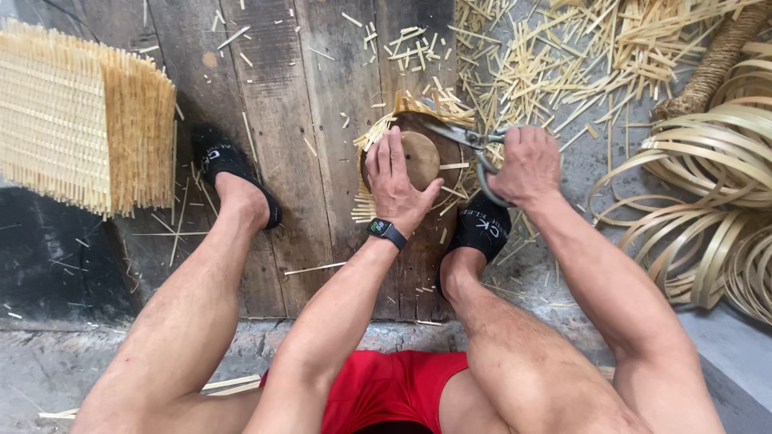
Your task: The person sits on the floor assembling a woven bamboo basket panel. They use scissors to trim the protruding bamboo strip ends, bend a thin bamboo rim ring around the panel, press the panel onto a round wooden mold, and fit the rim ring around the edge.
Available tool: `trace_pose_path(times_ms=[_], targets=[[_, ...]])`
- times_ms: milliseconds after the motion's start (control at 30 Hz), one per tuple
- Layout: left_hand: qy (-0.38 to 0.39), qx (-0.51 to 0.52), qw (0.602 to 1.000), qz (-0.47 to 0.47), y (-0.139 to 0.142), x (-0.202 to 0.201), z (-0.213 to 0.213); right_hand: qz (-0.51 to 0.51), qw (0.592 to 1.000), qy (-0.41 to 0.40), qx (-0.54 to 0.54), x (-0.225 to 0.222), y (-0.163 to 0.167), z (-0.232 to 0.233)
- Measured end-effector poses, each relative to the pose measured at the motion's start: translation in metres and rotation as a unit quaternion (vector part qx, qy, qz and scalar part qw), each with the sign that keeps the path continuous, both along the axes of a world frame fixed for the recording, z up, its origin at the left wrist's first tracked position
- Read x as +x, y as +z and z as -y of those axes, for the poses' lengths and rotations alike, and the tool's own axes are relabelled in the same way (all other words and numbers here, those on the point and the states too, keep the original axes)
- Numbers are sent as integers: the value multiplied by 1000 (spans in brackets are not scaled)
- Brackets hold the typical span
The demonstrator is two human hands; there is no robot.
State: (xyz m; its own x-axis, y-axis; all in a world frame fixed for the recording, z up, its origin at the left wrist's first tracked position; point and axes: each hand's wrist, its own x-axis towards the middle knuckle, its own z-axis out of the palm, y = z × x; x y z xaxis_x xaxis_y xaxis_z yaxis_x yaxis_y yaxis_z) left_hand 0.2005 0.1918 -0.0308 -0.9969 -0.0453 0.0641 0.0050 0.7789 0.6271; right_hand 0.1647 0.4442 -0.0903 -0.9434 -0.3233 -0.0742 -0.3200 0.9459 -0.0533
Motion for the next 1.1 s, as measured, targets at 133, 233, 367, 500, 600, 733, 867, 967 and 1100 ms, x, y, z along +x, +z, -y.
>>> trace_pose_path(times_ms=[133, 233, 367, 500, 600, 733, 867, 967, 1100], targets=[[-57, 3, 998, 14, 1, 0, 11, 78, 997, 2, 23, -6, -4, -29], [-87, -6, 996, 23, -2, -3, 17, 81, 996, 18, 40, -10, 4, -32], [-181, -39, 982, 38, -5, -10, 25, -99, 992, 66, -37, -18, 5, -8], [-177, -26, 983, 32, -4, -10, 27, 54, 998, 24, -4, -22, 8, -14], [-20, 33, 998, 55, -6, -4, 9, 113, 993, 13, -2, -22, 16, -28], [94, 15, 994, 59, -14, 1, -17, -6, 999, 47, -21, -18, 18, -22], [47, -24, 998, 35, -18, 2, -17, -105, 992, 46, -47, -13, 3, -13], [23, -33, 999, 30, -17, 2, -10, 114, 990, 5, 78, -12, -5, -26], [-12, -32, 999, 40, -13, 0, -6, 68, 996, 21, 44, -13, -2, -33]])
